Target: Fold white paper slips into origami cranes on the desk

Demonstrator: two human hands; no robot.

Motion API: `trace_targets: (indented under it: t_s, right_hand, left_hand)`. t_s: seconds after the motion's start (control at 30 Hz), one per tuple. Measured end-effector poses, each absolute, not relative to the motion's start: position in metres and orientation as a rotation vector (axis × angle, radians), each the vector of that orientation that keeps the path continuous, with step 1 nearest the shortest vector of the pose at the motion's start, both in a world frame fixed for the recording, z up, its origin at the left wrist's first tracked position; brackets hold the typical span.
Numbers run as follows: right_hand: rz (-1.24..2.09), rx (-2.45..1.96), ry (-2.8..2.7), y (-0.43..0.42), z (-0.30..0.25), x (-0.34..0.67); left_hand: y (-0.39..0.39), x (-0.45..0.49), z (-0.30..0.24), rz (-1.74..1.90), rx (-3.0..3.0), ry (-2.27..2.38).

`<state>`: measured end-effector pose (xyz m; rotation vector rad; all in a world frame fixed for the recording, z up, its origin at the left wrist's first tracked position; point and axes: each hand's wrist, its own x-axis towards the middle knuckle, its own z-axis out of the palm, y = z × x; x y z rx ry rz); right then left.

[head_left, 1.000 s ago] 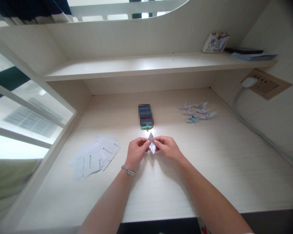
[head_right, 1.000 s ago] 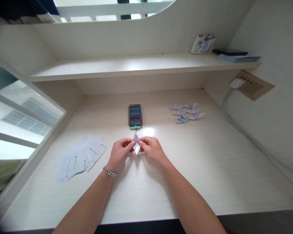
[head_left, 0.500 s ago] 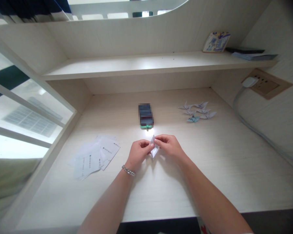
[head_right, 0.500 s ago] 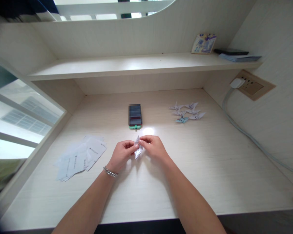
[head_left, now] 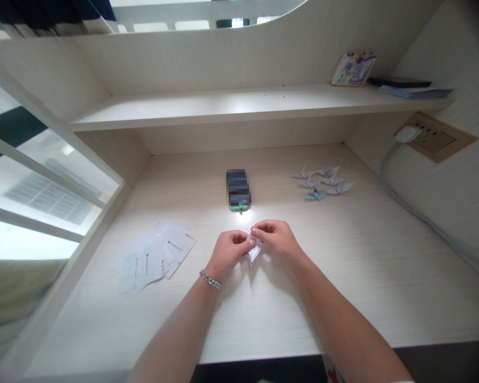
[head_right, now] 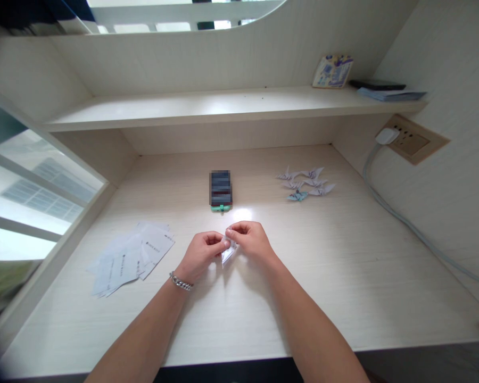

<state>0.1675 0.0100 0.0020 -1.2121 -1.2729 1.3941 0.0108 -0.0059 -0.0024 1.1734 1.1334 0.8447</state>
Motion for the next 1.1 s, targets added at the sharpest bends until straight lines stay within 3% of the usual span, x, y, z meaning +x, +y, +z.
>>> trace_targets:
  t_s: [0.5,0.7,0.9,1.1]
  right_hand:
    - [1.446,-1.178,-1.207,0.0118,-0.0008,0.1676]
    - [1.312,-1.221,-1.297,0.0117,-0.0011,0.1678]
    - [1.455,-1.174,-1.267,0.0121,-0.0005,0.1689]
    - [1.285,-1.222,-1.363,0.0105,-0.0002,0.1668]
  left_hand:
    - [-0.0063,0.0115,0.0008,0.859,1.214,1.167]
    - [-0.0072,0.0118,-0.001,0.837,1.248,1.185]
    - [-0.0073,0.0114,-0.0015,0.857,1.233,1.178]
    - [-0.0065,0.0118,0.0005,0.877,1.261,1.183]
